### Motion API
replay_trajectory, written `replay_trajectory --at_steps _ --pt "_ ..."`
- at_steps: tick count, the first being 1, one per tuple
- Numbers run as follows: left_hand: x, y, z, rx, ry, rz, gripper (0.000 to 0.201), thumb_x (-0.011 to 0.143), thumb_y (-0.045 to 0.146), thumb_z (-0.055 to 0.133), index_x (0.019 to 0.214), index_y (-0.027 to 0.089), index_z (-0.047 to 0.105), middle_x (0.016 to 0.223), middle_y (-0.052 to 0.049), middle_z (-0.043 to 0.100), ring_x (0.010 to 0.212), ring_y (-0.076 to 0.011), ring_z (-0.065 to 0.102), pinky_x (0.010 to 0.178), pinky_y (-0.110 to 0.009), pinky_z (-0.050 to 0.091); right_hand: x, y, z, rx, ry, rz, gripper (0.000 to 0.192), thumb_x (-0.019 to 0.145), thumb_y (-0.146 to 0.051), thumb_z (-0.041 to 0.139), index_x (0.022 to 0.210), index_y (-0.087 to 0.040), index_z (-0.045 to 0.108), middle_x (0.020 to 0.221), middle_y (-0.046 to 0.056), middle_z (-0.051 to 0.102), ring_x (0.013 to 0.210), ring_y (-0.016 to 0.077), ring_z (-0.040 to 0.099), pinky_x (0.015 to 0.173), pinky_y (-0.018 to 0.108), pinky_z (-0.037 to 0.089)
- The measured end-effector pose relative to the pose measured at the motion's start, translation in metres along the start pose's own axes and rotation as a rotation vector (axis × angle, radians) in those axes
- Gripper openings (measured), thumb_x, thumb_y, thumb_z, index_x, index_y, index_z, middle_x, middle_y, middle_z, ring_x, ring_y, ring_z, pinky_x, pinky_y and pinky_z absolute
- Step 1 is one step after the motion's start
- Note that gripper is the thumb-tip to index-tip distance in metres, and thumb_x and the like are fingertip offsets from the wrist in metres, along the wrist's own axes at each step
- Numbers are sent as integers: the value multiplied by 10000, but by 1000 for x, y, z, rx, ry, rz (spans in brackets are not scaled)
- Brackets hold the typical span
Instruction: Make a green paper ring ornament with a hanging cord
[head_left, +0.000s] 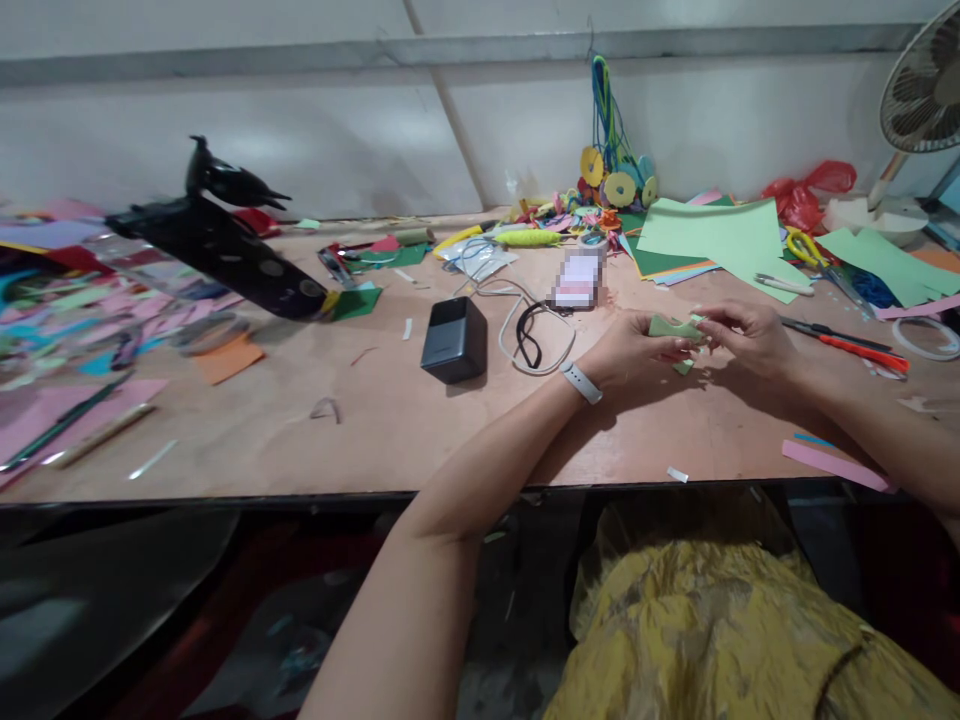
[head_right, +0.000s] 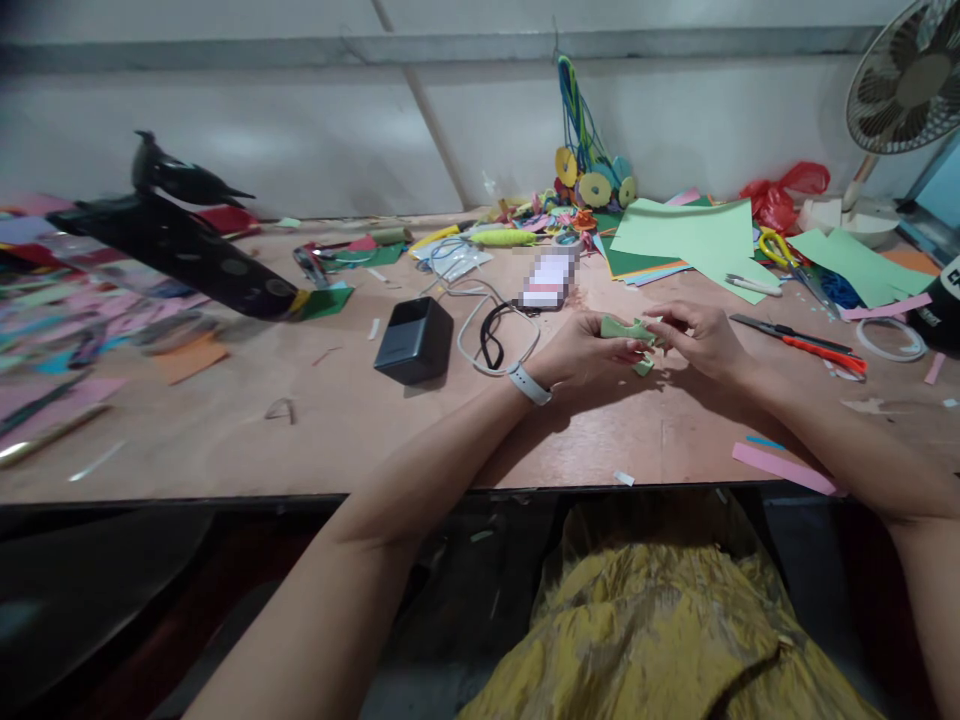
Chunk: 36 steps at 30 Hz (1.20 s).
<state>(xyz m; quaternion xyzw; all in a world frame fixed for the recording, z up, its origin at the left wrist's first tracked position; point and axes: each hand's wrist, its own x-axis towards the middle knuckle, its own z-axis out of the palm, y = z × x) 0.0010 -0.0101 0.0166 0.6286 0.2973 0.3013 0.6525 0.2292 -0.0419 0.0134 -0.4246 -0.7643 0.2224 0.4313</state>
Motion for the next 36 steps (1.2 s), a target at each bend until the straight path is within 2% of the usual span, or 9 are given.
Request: replay_trajectory --at_steps 2,6,17,25,28,30,32,34,36 --pt "0 3 2 4 1 -33 321 745 386 937 865 113 821 865 -99 819 765 -141 755 782 -271 631 1 -3 -1 24 -3 44 275 965 -484 700 1004 -239 817 980 72 805 885 246 736 822 407 604" --pt "-2 4 2 14 -14 -39 268 800 342 900 876 101 810 889 -103 817 765 -124 746 777 -255 616 0 -5 0 95 -39 39 281 950 -502 708 907 -239 799 898 57 784 826 226 717 765 382 590" --pt "-1 5 2 40 -63 -9 150 826 245 863 868 108 819 825 -75 801 740 -112 730 787 -254 610 -1 -1 4 121 -77 59 327 917 -547 734 872 -230 799 858 64 764 777 223 693 699 369 550" --pt "0 -2 -2 -58 -108 -26 271 768 310 927 893 102 807 879 -94 815 759 -128 751 822 -288 634 -2 2 9 223 -90 117 408 880 -629 757 905 -223 784 846 49 739 658 183 663 630 352 573" --pt "1 -3 -5 -97 -123 -29 308 775 340 926 916 101 794 905 -100 822 793 -146 774 802 -270 631 -1 2 10 230 -72 132 409 880 -641 750 923 -235 778 855 43 743 685 190 676 657 357 586" --pt "2 -2 -9 -94 -80 -20 326 798 357 910 955 103 778 891 -92 821 790 -152 783 756 -244 619 0 2 9 216 -28 161 400 918 -632 705 951 -238 770 862 40 743 711 197 684 668 352 577" --pt "4 1 -12 -77 12 -2 338 824 383 890 969 109 755 839 -76 811 734 -140 772 705 -226 605 1 3 7 150 3 189 391 967 -602 645 951 -228 756 833 42 728 707 201 674 657 345 549" --pt "5 4 -15 -57 114 6 347 844 426 869 928 119 729 768 -59 788 653 -115 737 665 -217 591 1 4 5 14 -46 170 361 974 -555 643 931 -212 746 804 47 709 697 205 652 653 346 516" --pt "6 7 -17 -40 187 7 356 855 456 854 869 132 706 721 -43 764 610 -96 703 652 -215 578 0 6 5 -147 -154 100 307 924 -505 719 959 -201 747 843 59 709 734 218 644 681 355 499"
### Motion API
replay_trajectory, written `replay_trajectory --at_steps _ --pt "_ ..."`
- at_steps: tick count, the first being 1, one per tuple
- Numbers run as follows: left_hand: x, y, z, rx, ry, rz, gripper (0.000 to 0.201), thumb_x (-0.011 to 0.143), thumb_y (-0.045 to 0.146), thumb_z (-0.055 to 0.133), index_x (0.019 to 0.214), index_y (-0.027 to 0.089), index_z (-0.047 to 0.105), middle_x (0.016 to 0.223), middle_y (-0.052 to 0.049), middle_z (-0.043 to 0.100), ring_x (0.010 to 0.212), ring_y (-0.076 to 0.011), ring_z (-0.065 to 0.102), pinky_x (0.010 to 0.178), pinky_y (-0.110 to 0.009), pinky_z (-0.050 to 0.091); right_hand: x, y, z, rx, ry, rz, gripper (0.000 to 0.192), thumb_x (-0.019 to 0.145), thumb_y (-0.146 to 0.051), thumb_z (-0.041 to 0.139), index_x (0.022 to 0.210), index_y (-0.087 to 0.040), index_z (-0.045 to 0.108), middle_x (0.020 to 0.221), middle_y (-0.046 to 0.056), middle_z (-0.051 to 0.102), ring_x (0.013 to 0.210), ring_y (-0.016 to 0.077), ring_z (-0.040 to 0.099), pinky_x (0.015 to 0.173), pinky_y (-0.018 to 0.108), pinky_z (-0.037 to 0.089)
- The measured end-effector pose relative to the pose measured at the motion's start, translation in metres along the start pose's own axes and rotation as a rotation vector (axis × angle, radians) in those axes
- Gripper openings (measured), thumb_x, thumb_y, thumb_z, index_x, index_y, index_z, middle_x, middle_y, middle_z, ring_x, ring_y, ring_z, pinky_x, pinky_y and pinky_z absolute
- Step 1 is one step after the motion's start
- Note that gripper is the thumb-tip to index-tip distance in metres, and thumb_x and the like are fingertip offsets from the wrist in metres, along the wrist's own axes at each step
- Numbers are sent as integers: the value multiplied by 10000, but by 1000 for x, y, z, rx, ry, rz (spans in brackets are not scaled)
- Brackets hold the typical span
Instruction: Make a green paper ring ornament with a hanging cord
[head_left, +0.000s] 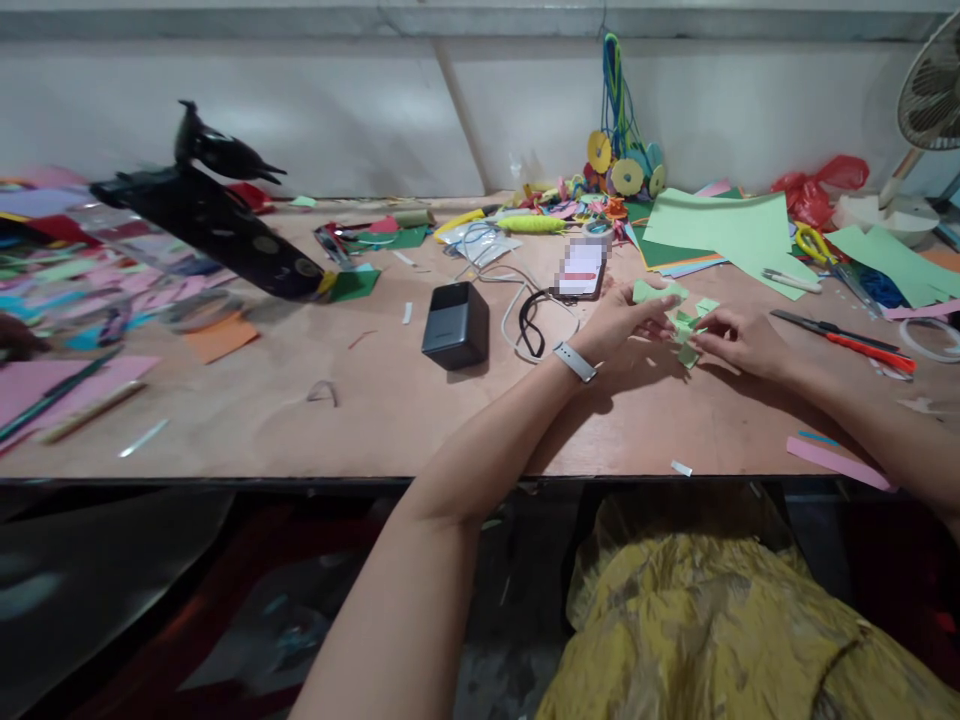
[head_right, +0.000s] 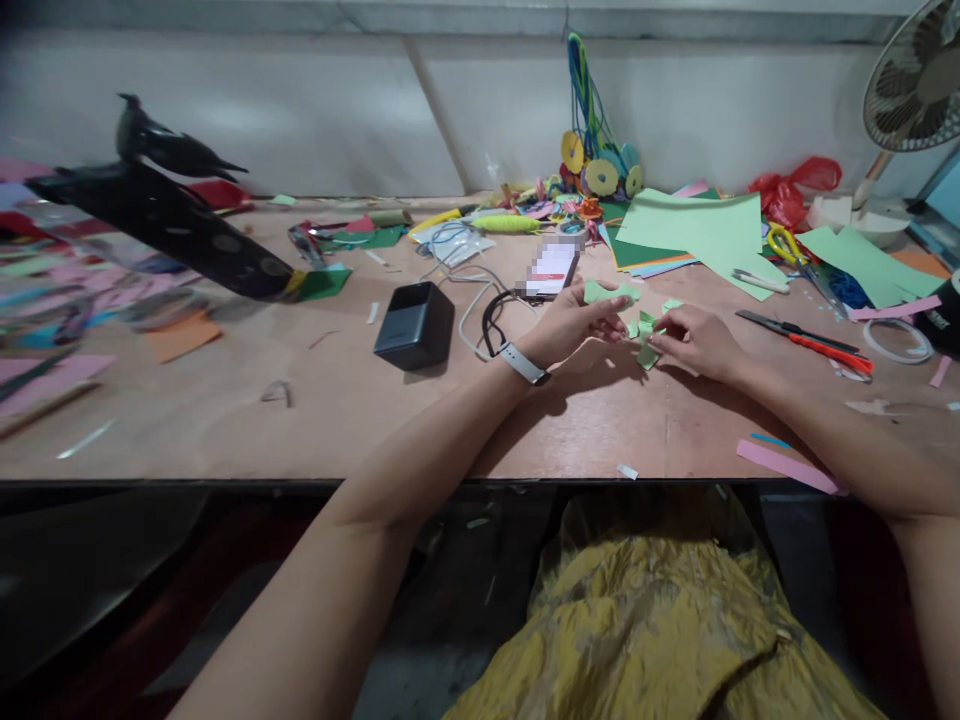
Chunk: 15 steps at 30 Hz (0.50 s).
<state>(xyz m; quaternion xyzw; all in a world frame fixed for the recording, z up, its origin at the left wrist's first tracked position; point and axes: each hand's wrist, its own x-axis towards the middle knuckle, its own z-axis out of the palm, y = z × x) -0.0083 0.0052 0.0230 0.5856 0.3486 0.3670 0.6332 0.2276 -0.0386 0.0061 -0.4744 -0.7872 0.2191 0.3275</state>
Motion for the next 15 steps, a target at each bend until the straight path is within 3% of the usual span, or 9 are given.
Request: replay_trajectory --at_steps 5,9,15 --pt "0 2 1 51 13 67 359 850 431 859 740 146 672 665 -11 710 594 -77 655 651 -221 543 -1 6 6 -221 -91 -144 264 837 -408 824 1000 -219 735 987 83 700 944 270 645 777 368 499" --pt "2 -5 2 59 10 89 333 849 430 858 774 149 697 699 -11 718 621 -91 664 662 -243 538 0 11 9 -116 -85 -131 171 843 -350 805 919 -222 721 919 55 689 874 239 633 754 352 497" --pt "1 -12 4 -41 5 107 334 803 417 897 802 136 716 697 -10 719 618 -83 660 647 -222 530 2 10 8 15 -76 -37 210 774 -336 822 892 -216 696 894 37 684 789 205 625 707 334 496"
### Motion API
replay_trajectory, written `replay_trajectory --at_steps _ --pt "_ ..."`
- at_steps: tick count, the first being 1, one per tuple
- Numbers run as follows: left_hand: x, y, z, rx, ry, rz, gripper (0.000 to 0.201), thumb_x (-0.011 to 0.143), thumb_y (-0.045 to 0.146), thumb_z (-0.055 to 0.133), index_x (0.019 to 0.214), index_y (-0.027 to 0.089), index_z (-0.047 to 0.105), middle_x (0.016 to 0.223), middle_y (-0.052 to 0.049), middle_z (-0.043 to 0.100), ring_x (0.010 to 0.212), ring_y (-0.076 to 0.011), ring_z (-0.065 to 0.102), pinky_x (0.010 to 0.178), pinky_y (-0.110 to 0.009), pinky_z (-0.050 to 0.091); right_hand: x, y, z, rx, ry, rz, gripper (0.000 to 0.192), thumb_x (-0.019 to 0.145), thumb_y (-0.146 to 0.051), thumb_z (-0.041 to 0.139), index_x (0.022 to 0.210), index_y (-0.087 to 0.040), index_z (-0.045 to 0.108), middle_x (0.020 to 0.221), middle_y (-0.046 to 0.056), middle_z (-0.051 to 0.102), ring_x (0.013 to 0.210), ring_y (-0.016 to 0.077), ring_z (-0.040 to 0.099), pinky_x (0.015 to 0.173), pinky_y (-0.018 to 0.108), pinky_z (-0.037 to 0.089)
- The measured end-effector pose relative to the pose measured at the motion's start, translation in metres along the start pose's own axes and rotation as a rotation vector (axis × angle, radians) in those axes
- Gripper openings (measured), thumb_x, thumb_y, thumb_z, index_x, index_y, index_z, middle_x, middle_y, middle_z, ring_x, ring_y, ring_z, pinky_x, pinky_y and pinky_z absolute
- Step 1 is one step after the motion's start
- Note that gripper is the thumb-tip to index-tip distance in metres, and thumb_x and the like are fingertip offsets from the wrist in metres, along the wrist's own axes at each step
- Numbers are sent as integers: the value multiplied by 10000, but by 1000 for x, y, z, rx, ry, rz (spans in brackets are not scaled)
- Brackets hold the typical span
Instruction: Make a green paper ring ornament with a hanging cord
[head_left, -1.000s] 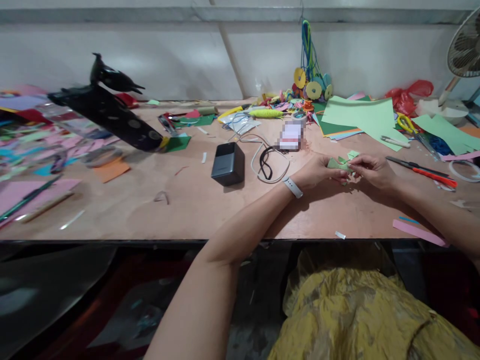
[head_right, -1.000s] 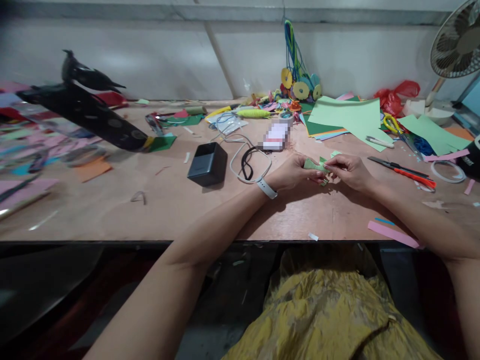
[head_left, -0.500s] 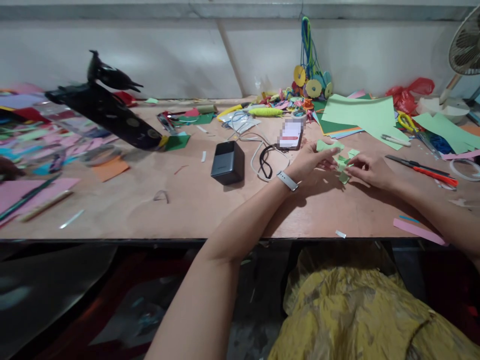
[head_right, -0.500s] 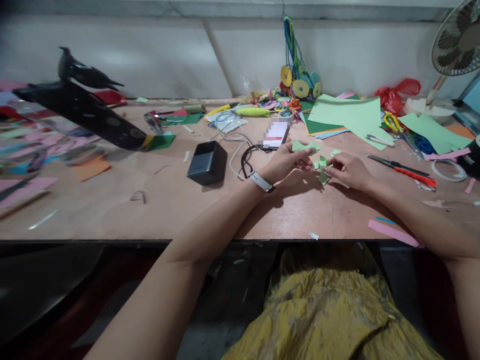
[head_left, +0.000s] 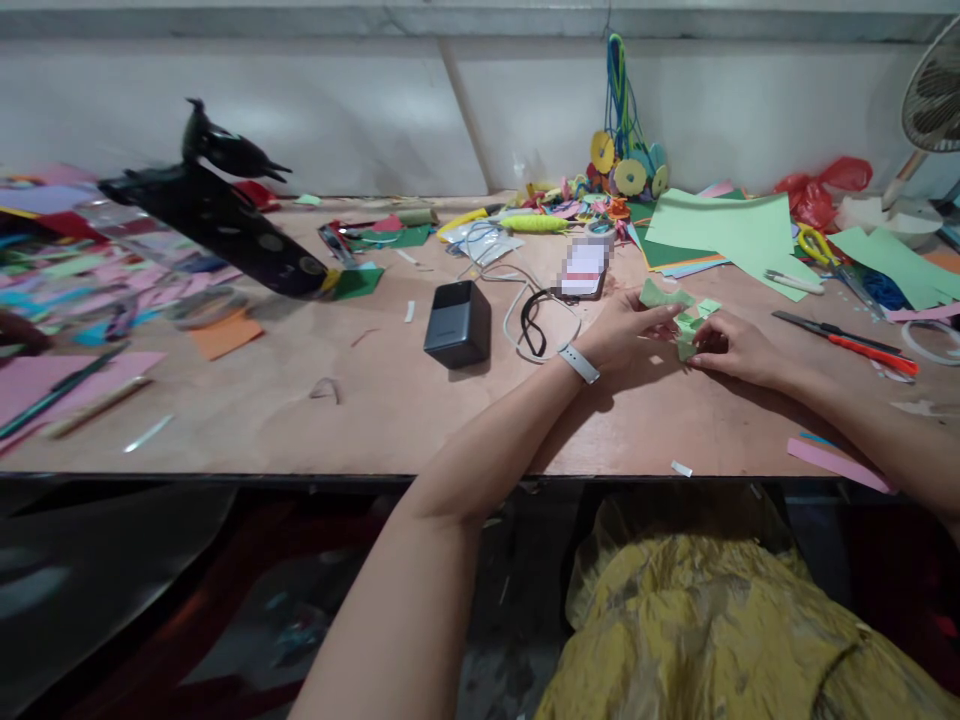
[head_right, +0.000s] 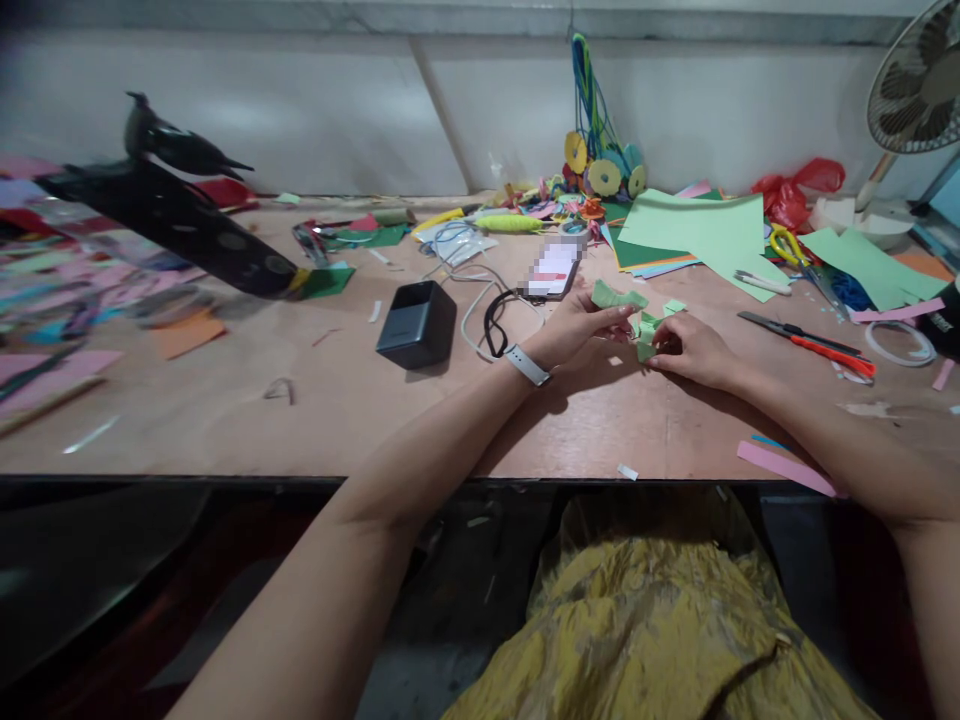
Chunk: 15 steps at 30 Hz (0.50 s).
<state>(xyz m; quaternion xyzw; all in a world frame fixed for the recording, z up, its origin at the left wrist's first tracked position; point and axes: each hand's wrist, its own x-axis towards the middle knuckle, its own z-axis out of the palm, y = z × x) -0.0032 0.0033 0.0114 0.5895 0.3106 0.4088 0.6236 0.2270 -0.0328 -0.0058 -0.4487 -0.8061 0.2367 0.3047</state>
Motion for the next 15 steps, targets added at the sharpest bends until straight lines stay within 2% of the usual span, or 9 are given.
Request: replay_trajectory --at_steps 7,15 --pt "-1 -6 -2 -78 -27 -58 323 770 394 922 843 133 748 748 -28 752 667 -97 694 655 -218 555 -1 -7 0 160 -53 135 314 733 -420 821 880 -221 628 780 -4 656 679 176 581 640 321 464" --pt "-3 -6 -2 -94 -96 -84 401 730 446 945 866 121 753 783 -42 761 692 -117 706 676 -255 592 -3 -16 5 254 -56 152 299 755 -430 781 882 -213 619 819 15 672 704 175 586 658 324 457"
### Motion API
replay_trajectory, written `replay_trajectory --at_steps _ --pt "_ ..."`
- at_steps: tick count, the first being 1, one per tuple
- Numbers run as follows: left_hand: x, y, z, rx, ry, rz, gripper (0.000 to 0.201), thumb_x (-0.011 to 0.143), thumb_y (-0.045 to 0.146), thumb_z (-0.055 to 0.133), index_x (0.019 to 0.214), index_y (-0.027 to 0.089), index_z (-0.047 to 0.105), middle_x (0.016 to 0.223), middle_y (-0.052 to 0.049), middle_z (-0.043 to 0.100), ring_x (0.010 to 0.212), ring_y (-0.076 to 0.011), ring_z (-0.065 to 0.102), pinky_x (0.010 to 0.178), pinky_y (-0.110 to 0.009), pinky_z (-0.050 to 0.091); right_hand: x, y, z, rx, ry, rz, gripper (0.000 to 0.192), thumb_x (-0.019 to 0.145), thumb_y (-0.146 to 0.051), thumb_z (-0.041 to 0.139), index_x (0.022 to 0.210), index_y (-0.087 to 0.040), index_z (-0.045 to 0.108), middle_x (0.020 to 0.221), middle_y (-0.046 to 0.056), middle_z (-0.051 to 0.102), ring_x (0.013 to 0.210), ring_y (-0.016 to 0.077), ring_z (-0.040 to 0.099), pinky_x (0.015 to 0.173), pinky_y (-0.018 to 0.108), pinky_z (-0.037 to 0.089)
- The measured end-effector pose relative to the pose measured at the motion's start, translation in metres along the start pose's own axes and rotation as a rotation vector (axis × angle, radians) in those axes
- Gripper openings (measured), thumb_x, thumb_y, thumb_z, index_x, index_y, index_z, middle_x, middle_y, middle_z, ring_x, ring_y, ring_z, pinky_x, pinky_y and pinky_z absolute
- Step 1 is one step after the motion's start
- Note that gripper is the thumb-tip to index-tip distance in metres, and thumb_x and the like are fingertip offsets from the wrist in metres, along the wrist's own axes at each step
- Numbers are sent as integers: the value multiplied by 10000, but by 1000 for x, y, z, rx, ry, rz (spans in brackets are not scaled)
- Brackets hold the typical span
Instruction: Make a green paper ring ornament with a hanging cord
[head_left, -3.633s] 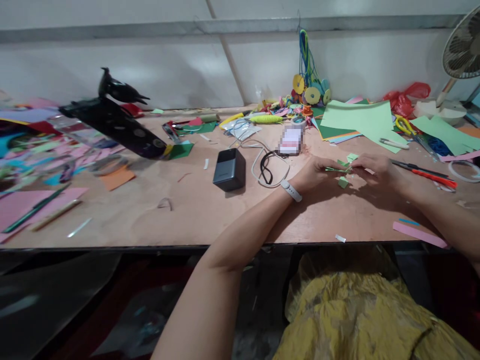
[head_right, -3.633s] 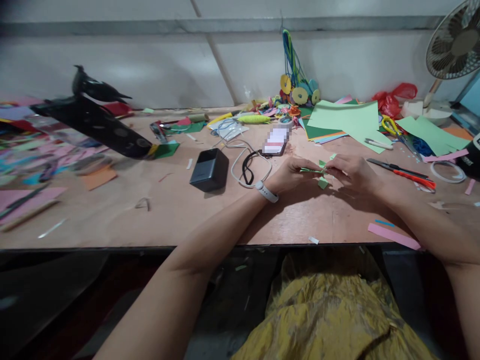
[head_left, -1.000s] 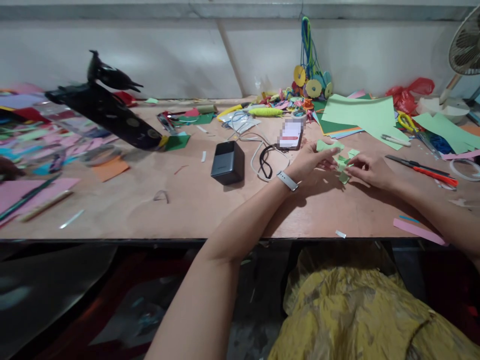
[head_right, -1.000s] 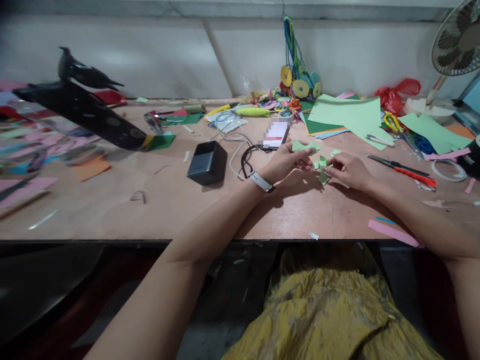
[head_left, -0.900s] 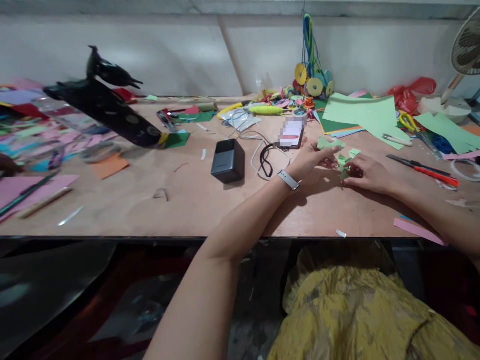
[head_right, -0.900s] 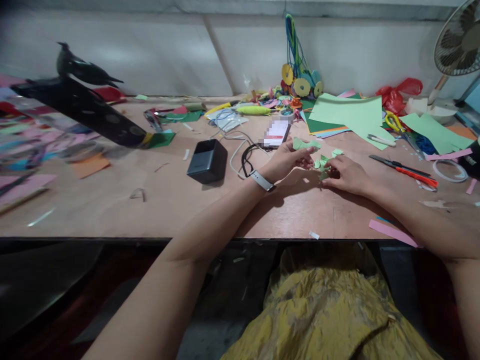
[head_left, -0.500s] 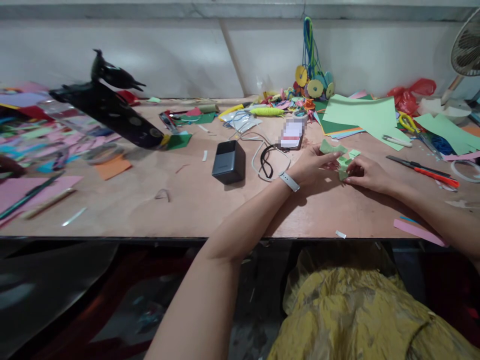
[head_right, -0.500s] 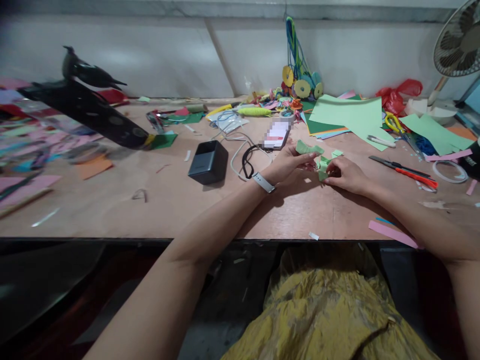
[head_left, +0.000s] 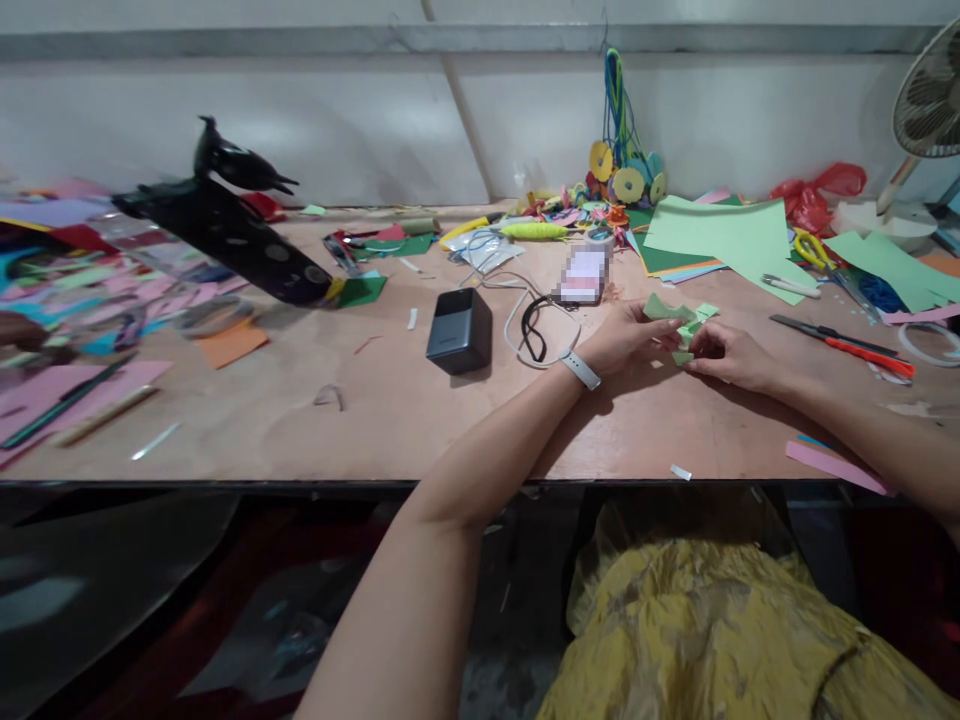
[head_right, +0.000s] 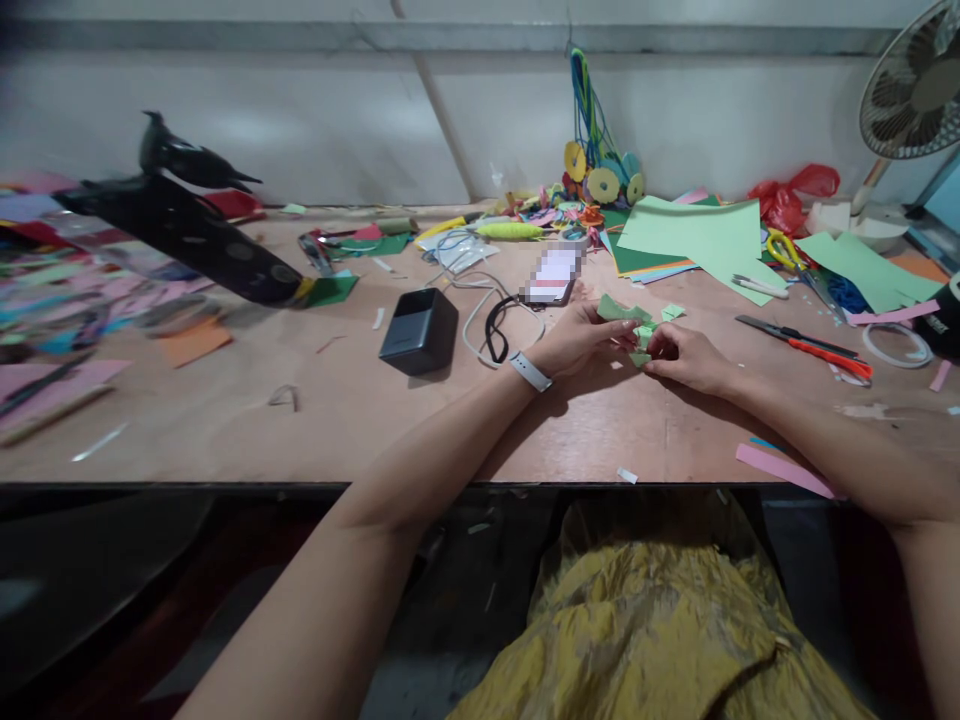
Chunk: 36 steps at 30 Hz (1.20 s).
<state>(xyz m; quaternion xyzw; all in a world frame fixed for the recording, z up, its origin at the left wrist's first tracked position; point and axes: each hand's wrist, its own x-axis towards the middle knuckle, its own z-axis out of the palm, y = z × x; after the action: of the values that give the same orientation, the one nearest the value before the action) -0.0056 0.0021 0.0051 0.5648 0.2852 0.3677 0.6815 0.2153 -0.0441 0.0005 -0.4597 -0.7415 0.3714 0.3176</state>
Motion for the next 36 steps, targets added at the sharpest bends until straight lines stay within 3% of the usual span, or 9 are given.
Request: replay_trajectory --at_steps 4,10,19,24,27,32,36 --pt "-2 3 2 -18 19 2 426 723 455 950 911 120 766 811 -53 767 739 -147 734 688 -281 612 -1 -3 -7 -47 2 18 226 791 -386 749 896 -216 643 787 23 672 690 191 596 639 327 442" --pt "-1 5 0 64 31 27 363 799 453 896 889 125 770 828 -63 772 746 -140 726 733 -287 607 -2 -1 -22 -332 31 -60 83 835 -241 697 911 -232 666 853 46 726 757 220 638 675 333 435" --pt "2 2 -3 72 48 32 336 804 422 892 873 128 745 776 -26 730 656 -88 654 647 -230 540 0 6 -11 -501 22 -200 103 887 -273 665 951 -197 688 890 71 709 789 220 619 716 331 434" --pt "0 3 -1 25 85 9 347 770 413 921 851 123 749 741 -17 710 661 -96 656 643 -235 551 2 14 -10 -384 66 -238 109 928 -308 680 905 -214 731 901 68 736 837 225 649 766 344 467" --pt "0 4 0 22 97 25 375 752 436 933 780 116 741 706 -16 697 626 -89 652 616 -223 542 1 11 -11 -247 103 -169 136 933 -333 690 878 -215 728 860 55 738 786 213 658 720 339 486" --pt "-1 6 -3 0 61 -33 417 731 444 947 943 120 793 898 -86 798 726 -142 739 600 -229 551 0 -1 -17 91 105 -7 300 947 -518 717 910 -221 691 785 28 726 684 194 693 621 322 535" --pt "-2 9 -3 62 38 -46 359 763 406 927 936 116 807 908 -101 808 755 -156 753 543 -205 517 4 -6 -25 215 142 -65 455 840 -641 807 927 -203 717 766 26 725 617 169 683 611 328 581"
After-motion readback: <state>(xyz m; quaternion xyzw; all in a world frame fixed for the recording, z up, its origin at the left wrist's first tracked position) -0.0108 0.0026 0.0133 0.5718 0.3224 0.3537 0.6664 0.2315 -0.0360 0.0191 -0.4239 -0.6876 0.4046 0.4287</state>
